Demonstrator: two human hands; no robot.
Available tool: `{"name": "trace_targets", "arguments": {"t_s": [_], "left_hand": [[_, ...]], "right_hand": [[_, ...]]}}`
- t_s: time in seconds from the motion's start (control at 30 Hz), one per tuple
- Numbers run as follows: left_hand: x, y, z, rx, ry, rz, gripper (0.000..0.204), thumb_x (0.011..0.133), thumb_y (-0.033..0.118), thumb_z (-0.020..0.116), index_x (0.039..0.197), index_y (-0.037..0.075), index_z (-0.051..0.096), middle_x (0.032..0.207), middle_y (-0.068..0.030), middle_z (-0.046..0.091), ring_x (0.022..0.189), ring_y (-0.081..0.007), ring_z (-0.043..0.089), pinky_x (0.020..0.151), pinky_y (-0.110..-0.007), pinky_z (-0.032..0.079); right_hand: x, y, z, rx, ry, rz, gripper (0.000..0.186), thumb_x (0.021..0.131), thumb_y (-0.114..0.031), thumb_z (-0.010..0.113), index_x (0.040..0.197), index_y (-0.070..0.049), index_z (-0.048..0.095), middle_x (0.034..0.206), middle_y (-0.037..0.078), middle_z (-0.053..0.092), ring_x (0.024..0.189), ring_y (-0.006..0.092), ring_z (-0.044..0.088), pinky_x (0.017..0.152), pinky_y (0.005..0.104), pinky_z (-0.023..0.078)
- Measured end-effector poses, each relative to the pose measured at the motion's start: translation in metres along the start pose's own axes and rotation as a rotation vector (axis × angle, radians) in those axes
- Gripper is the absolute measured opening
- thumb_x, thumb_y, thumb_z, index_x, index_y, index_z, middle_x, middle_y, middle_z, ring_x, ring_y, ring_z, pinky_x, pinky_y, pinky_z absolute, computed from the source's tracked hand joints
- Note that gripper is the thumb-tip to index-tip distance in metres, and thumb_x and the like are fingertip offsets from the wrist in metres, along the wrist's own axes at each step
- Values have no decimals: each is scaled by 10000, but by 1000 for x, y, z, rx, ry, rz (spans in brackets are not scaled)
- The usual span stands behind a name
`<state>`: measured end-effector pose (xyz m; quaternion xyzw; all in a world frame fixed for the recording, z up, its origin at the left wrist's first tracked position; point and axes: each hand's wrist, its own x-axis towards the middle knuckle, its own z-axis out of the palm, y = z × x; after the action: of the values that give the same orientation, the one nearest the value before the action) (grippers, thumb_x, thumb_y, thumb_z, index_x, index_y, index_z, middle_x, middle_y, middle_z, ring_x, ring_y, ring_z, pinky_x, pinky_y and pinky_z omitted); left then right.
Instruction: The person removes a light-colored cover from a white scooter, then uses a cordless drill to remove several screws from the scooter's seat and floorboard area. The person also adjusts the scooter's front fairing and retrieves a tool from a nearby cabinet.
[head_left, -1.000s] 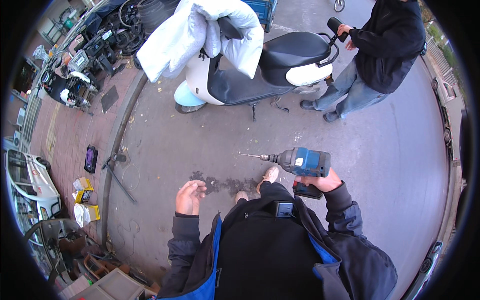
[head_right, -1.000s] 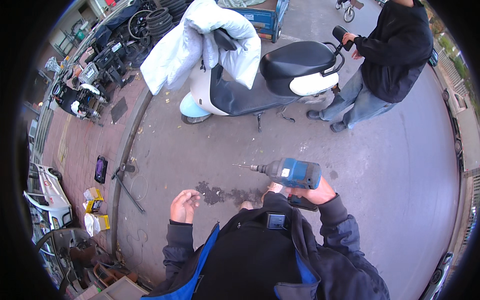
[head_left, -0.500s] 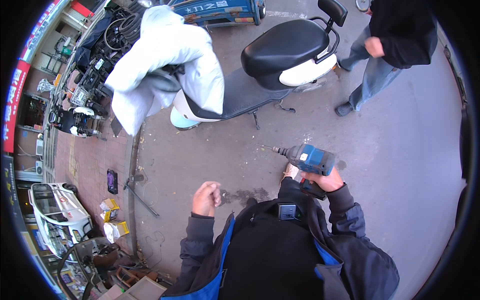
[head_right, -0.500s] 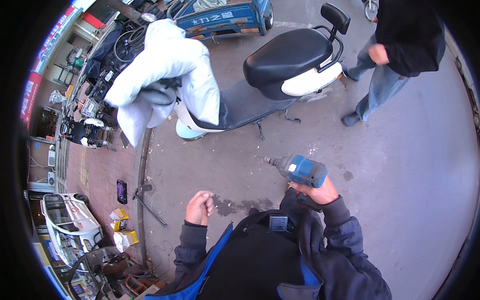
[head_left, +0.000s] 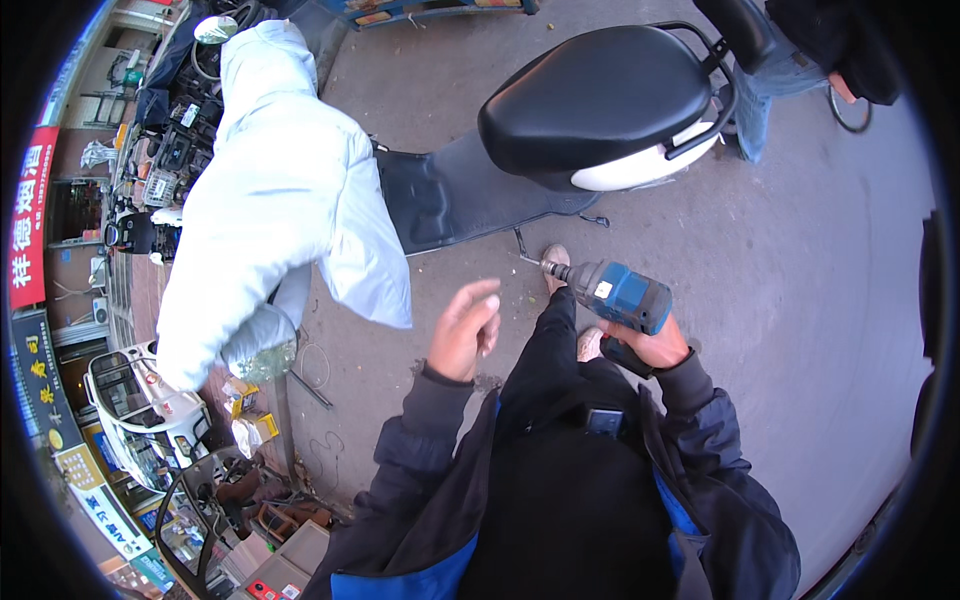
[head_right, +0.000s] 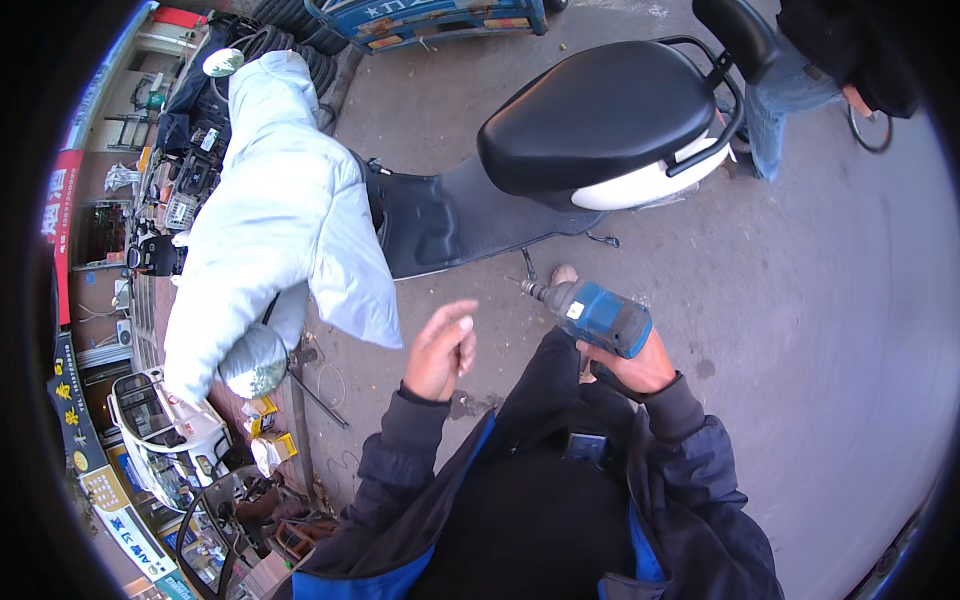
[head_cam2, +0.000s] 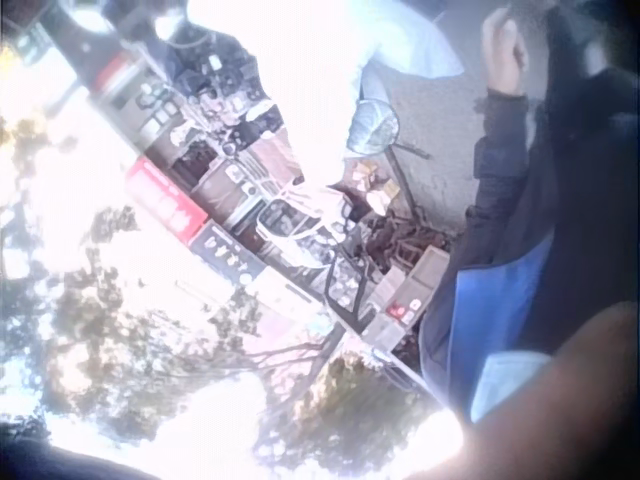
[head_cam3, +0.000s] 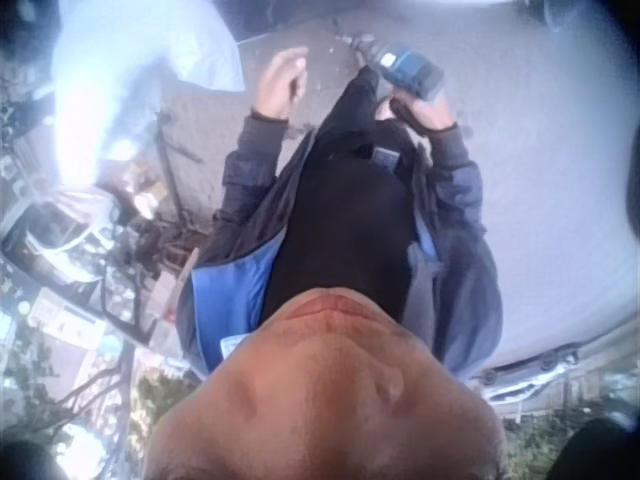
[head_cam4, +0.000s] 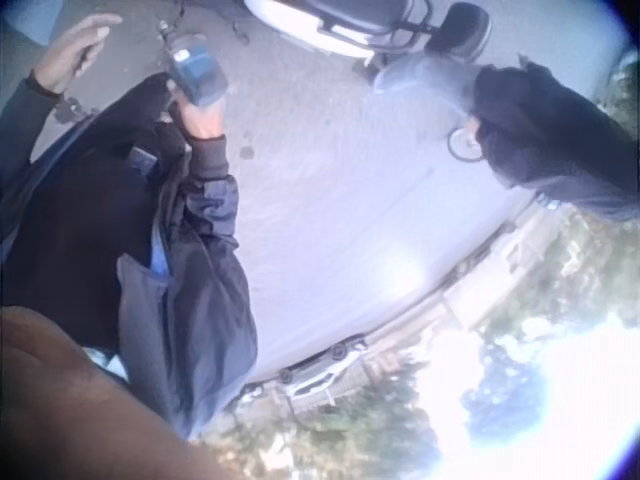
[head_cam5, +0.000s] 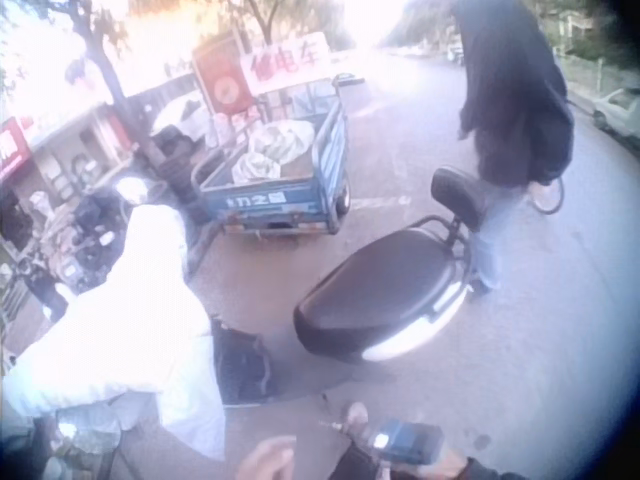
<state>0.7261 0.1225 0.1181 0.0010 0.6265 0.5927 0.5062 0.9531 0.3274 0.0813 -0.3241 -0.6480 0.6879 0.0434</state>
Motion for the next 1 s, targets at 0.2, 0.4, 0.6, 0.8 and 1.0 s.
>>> {"name": "trace_targets", "arguments": {"t_s": [0.2, 0.4, 0.6, 0.8, 1.0], "left_hand": [[155, 60, -1, -64, 208, 232, 429, 1059, 256, 614, 1401, 7, 542, 680, -29, 510, 538, -110, 464, 482, -265, 360], [252, 91, -55, -224, 675, 312, 396, 1038, 348, 663, 1346, 110, 597, 653, -9, 505, 480, -93, 448, 430, -261, 347], [216, 89, -125, -127, 991, 376, 545, 1064, 495, 598, 659, 149, 484, 560, 2, 431, 488, -130, 441, 475, -277, 367], [217, 83, -144, 131, 1311, 530, 413, 1083, 406, 509, 1258, 55, 639, 703, 6, 404, 608, -123, 402, 617, -266, 388], [204, 91, -139, 291, 1252, 513, 648, 1117, 515, 410, 1521, 16, 492, 717, 15, 378, 674, -113, 366, 690, -272, 343]], "right_hand": [[105, -45, -26, -90, -64, -37, 341, 870, -161, 843, 1142, -14, 699, 1004, 124, 739, 937, 275, 705, 880, 387, 554], [203, -59, -38, -100, -162, -84, 423, 889, -178, 839, 1234, -9, 660, 1134, 146, 712, 1046, 270, 683, 954, 388, 536], [285, -45, -49, 25, -389, -2, 527, 886, -168, 846, 1331, -11, 612, 1207, 128, 698, 1111, 267, 675, 1002, 382, 527], [321, -22, -53, -122, -530, -85, 427, 879, -155, 846, 1239, -10, 669, 1145, 140, 726, 1077, 308, 705, 963, 384, 542], [338, 29, -4, -14, -528, -81, 463, 864, -164, 875, 1248, -25, 656, 1180, 136, 725, 1088, 279, 710, 945, 385, 564]]}}
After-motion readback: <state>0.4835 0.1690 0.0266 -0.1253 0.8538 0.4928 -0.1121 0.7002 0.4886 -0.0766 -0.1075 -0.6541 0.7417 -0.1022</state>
